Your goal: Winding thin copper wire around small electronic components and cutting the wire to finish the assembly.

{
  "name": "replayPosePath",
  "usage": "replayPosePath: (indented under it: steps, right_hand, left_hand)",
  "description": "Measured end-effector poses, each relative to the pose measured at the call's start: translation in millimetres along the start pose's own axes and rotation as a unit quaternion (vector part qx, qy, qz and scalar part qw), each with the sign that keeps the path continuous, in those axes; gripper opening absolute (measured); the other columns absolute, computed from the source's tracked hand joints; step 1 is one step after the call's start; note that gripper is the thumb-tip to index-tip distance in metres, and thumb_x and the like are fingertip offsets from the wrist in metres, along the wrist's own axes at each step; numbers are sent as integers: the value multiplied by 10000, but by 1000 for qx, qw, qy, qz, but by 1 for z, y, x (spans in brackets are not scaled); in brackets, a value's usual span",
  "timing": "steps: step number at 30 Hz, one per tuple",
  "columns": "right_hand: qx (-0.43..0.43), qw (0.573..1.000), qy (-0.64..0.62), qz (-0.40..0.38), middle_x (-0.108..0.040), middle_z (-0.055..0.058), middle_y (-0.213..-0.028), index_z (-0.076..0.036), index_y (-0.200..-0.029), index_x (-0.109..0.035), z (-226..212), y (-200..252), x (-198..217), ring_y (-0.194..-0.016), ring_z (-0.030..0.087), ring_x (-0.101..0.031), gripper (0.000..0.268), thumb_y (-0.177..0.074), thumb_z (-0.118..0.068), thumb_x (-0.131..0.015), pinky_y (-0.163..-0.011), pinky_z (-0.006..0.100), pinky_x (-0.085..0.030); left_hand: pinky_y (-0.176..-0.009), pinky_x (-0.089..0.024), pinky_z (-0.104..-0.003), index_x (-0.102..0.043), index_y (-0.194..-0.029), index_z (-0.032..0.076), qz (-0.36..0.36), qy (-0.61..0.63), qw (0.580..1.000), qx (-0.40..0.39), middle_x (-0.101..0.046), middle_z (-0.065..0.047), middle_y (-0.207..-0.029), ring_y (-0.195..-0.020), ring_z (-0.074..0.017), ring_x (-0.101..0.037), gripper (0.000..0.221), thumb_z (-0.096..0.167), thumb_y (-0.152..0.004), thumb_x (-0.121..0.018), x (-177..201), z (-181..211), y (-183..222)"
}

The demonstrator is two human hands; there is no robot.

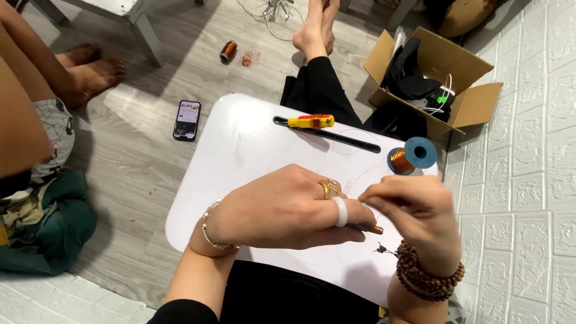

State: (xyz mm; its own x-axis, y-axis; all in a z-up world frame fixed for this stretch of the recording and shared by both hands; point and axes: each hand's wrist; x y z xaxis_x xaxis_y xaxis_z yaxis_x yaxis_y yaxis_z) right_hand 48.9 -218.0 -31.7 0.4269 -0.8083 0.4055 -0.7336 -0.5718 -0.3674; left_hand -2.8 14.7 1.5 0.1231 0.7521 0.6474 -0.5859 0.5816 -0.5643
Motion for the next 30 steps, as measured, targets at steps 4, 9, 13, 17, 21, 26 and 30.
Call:
replayPosePath:
  steps: [4,9,13,17,21,26,30]
  right_hand:
    - [0,999,-18,-33,-697,101,-775,26,-858,-684,-11,0,1,-656,147,-599,143,-737,77,-630,-588,216,-483]
    - [-11,997,-62,35,-728,234,-1101,106,-1129,-633,-21,19,-7,-905,246,-730,380,-749,105,-621,-817,286,-609]
    - [24,989,-4,146,-710,103,-796,29,-937,-685,-20,23,-19,-510,48,-412,173,-773,80,-670,-482,160,-294]
    - [28,979,57,195,-561,36,-593,41,-888,-671,-24,26,-26,-473,57,-354,127,-773,90,-694,-465,193,-248]
    - [112,958,175,198,-586,52,-574,57,-836,-676,-20,28,-26,-427,72,-369,113,-735,76,-723,-419,206,-279]
    - [152,939,241,193,-604,61,-599,31,-833,-711,-24,28,-25,-432,93,-395,67,-779,-2,-732,-440,244,-302]
    - [147,934,268,187,-556,44,-590,21,-836,-725,-28,28,-22,-464,108,-386,51,-789,5,-735,-462,255,-296]
  left_hand:
    - [-646,-527,-285,-659,-1019,86,51,48,998,-5,-755,3,-900,-715,-160,-716,158,98,-888,-746,3,1,-4]
    - [-621,-527,-298,-651,-1022,71,80,59,995,6,-737,-35,-866,-695,-186,-708,187,99,-874,-762,1,0,-5]
    - [-606,-523,-285,-650,-1024,45,97,78,992,29,-722,-48,-803,-647,-169,-685,188,95,-875,-753,0,4,-10]
    - [-599,-531,-275,-647,-1018,67,91,99,989,60,-748,-35,-862,-641,-154,-685,211,85,-847,-771,-3,0,-13]
    - [-584,-535,-225,-667,-1024,34,104,150,981,64,-753,-62,-857,-616,-117,-667,207,83,-847,-761,-6,-4,-15]
    - [-548,-492,-219,-676,-1005,16,104,165,978,78,-721,-49,-776,-559,-98,-592,187,73,-846,-757,-6,-4,-17]
    - [-588,-512,-245,-673,-1018,39,94,122,984,92,-745,-41,-848,-608,-130,-649,184,81,-854,-744,-7,-2,-18]
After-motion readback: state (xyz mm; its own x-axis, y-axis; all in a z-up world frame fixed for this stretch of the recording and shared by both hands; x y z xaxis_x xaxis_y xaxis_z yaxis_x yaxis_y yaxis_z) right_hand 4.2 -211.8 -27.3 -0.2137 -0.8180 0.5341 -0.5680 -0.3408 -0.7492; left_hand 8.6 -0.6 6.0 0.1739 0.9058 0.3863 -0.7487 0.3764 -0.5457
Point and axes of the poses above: each hand's wrist, its own y-axis away from the middle knuckle, its own x-axis out of the back of the hand, z = x × y
